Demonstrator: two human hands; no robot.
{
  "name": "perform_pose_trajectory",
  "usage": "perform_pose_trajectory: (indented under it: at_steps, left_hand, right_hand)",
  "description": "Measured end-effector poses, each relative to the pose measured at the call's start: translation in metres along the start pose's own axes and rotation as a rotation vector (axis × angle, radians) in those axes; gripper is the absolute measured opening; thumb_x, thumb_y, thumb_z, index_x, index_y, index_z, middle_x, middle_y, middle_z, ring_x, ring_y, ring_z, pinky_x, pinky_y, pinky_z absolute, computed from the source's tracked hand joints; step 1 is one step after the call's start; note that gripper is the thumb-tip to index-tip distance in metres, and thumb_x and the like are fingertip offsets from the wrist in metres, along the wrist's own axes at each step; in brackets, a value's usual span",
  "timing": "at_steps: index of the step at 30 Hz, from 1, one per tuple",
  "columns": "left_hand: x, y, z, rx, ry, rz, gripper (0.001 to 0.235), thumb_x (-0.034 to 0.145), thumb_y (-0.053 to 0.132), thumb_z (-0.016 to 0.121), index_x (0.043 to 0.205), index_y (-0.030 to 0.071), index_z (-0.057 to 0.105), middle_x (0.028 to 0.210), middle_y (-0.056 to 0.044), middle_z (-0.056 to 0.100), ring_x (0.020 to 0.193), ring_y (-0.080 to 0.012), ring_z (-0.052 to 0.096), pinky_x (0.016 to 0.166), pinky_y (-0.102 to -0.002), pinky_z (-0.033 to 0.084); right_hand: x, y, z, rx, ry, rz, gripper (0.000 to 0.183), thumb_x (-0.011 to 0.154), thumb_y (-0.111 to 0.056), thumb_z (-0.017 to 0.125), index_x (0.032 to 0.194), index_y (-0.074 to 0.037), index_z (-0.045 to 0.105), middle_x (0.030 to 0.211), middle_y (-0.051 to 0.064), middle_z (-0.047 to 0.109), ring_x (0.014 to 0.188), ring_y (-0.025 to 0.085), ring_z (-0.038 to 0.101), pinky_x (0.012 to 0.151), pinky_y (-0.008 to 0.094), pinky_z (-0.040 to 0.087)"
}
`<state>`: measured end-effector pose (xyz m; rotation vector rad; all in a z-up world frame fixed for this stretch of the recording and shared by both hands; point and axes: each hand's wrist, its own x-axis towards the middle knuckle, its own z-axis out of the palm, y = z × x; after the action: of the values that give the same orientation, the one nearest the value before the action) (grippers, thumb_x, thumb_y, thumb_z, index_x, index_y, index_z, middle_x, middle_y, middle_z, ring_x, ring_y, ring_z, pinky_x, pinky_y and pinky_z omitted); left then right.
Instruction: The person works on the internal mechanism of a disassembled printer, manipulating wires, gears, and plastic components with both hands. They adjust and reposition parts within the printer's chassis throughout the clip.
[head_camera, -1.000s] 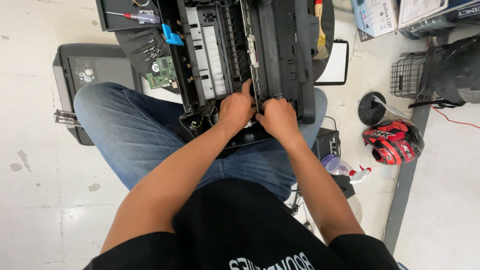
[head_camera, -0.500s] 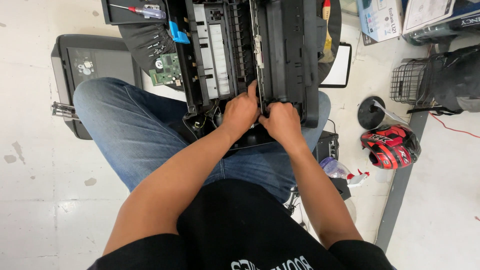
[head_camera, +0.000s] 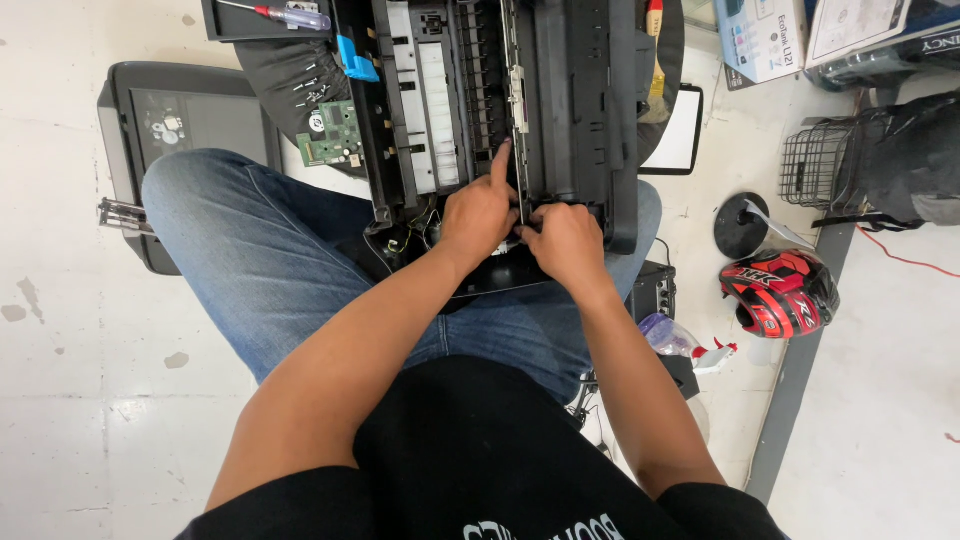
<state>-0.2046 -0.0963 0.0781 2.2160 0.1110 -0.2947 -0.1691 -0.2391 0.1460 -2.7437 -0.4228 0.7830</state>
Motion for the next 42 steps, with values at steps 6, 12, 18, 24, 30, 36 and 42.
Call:
perform_pose_trajectory:
  at_steps: [6,12,18,24,30,36,42]
  left_hand:
    - [0.001,-0.002,0.005,0.125,-0.044,0.032,0.087,0.096,0.014,0.065,0.163,0.008,0.009,0.117,-0.016,0.071,0.099,-0.0370,0.073,0.078,-0.052,0.060]
    - [-0.001,0.001,-0.005,0.009,-0.039,0.012,0.088,0.096,0.013,0.067,0.163,0.007,0.011,0.115,-0.013,0.070,0.098,-0.0363,0.073,0.077,-0.050,0.061]
    - [0.000,-0.001,-0.008,-0.096,-0.026,-0.016,0.085,0.095,0.011,0.068,0.161,0.005,0.016,0.113,-0.012,0.072,0.096,-0.0347,0.073,0.075,-0.048,0.062]
    - [0.020,-0.016,-0.004,-0.313,0.089,-0.103,0.062,0.098,0.011,0.058,0.152,-0.006,0.034,0.115,-0.020,0.074,0.101,-0.0382,0.074,0.077,-0.047,0.064]
    - [0.075,0.002,-0.047,-0.455,0.379,-0.165,0.055,0.100,0.029,0.062,0.142,-0.005,0.051,0.123,-0.020,0.072,0.106,-0.0326,0.074,0.083,-0.044,0.064]
    - [0.154,-0.020,-0.060,-0.399,0.568,-0.072,0.067,0.100,0.017,0.062,0.152,-0.009,0.030,0.139,-0.025,0.062,0.127,-0.0427,0.062,0.105,-0.053,0.056]
    - [0.143,0.010,-0.072,-0.381,0.526,-0.081,0.072,0.100,0.013,0.060,0.156,-0.009,0.021,0.136,-0.024,0.065,0.128,-0.0430,0.061,0.107,-0.055,0.054]
  right_hand:
    - [-0.005,-0.006,-0.002,0.007,0.005,0.024,0.031,0.091,-0.018,0.075,0.111,0.006,0.076,0.090,0.027,0.075,0.081,0.037,0.075,0.062,0.043,0.062]
    - [-0.008,-0.011,-0.009,-0.001,-0.019,0.031,0.032,0.091,-0.018,0.075,0.113,0.005,0.076,0.096,0.028,0.076,0.089,0.041,0.075,0.069,0.047,0.063]
    - [-0.007,-0.002,-0.003,0.022,0.033,-0.039,0.033,0.092,-0.015,0.074,0.119,0.005,0.073,0.103,0.026,0.075,0.093,0.039,0.075,0.073,0.044,0.063]
    - [-0.007,-0.005,-0.007,0.057,0.099,-0.232,0.034,0.091,-0.012,0.074,0.120,0.005,0.072,0.107,0.025,0.074,0.097,0.039,0.073,0.077,0.045,0.063]
    - [-0.011,-0.009,-0.011,0.060,0.049,-0.236,0.037,0.094,-0.015,0.072,0.122,0.008,0.069,0.113,0.026,0.072,0.105,0.040,0.071,0.086,0.045,0.062]
    - [-0.014,-0.014,-0.017,0.091,0.035,-0.206,0.039,0.095,-0.019,0.071,0.125,0.007,0.068,0.118,0.025,0.071,0.111,0.038,0.070,0.090,0.044,0.061]
    - [-0.014,-0.007,-0.015,0.110,0.008,-0.194,0.042,0.095,-0.019,0.071,0.127,0.007,0.067,0.120,0.025,0.070,0.112,0.038,0.070,0.091,0.044,0.061]
